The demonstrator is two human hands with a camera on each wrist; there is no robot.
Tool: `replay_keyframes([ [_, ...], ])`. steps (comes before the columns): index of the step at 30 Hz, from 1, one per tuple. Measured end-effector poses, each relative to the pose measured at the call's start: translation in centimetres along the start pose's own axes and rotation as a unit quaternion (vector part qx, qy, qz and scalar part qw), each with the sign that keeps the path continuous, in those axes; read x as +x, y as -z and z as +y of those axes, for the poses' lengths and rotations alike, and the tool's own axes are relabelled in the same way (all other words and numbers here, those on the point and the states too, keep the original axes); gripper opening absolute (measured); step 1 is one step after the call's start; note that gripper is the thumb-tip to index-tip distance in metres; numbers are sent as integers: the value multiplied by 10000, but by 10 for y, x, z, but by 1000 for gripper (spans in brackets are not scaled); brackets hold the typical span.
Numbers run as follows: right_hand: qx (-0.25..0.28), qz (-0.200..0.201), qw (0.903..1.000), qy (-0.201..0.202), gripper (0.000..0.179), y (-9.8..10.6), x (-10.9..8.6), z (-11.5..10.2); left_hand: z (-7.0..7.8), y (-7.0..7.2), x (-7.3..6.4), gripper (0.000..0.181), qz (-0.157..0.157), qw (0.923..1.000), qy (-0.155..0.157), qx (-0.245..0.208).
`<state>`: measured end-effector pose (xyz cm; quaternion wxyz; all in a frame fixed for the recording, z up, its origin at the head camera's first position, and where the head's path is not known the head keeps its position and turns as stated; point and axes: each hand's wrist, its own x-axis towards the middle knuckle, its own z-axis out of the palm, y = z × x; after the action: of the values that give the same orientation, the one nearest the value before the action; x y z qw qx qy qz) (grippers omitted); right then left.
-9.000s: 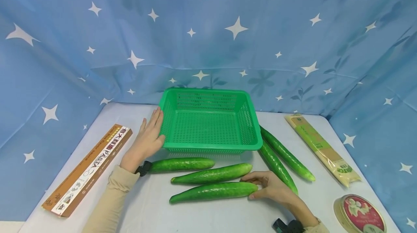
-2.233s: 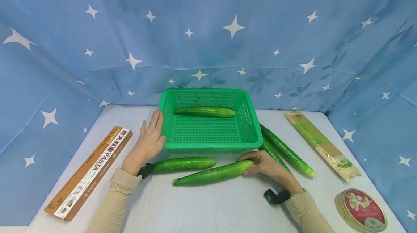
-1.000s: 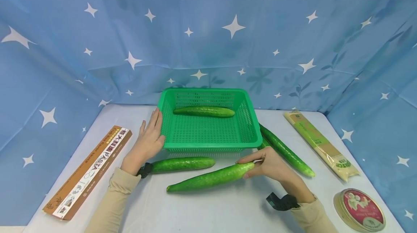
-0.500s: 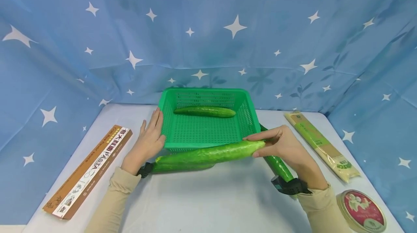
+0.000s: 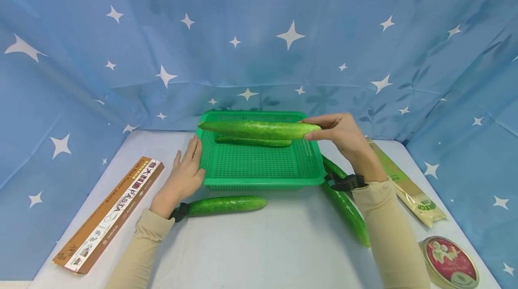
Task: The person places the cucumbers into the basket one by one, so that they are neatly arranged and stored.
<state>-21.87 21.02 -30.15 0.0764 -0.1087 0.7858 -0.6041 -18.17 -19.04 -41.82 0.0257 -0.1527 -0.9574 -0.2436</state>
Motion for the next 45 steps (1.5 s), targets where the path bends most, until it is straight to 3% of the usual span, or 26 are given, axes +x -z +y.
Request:
replay_keyframes([
  [6,266,-150,9993,-214,46,-5,41,20,-1,0,0,71,69,10000,-62,0],
  [15,-287,-273,9948,-935,51,-15,84,55,-1,0,0,72,42,10000,-68,-22],
  [29,-1262,-132,9840,-1251,46,-43,96,68,-1,0,0,71,43,9999,-96,-40],
  [41,-1440,35,9820,-1221,44,-55,100,83,0,0,-1,71,28,10000,-76,-25],
  [45,-1635,-56,9774,-1341,43,-56,103,87,-1,-1,0,71,48,9999,-96,-20],
])
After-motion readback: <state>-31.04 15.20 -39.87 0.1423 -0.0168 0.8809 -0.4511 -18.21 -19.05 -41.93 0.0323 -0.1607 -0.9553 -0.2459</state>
